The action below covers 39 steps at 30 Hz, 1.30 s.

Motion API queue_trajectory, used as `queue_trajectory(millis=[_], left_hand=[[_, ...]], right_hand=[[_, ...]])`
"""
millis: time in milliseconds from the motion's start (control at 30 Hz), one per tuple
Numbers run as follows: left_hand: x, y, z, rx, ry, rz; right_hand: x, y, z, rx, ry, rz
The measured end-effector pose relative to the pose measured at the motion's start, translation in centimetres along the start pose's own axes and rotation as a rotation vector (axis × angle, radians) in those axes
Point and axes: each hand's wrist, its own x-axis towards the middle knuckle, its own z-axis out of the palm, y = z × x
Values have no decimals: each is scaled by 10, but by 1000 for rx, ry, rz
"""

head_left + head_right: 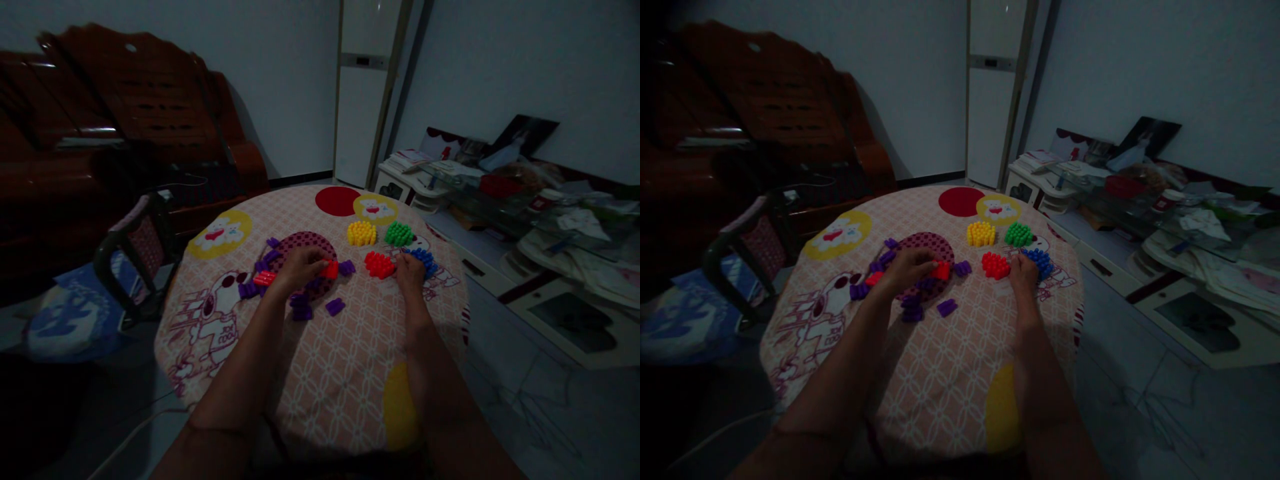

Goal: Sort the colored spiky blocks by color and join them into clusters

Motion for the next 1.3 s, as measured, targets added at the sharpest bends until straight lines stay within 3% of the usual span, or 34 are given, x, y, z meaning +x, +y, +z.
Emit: queue_trajectory(millis=[233,467,700,900,1300], left_hand=[[32,26,58,200,157,42],[35,19,101,179,148,22],[24,21,105,191,-31,-1],[25,20,109,212,8,-3],[27,17,116,46,45,-36]], right_hand=[[0,0,-1,-42,11,-16],[-1,0,-1,-4,-10,-24],[-1,1,-1,-25,-7,-46],[-2,0,0,-31,-9,-41],[-2,3,2,-17,-17,-16]])
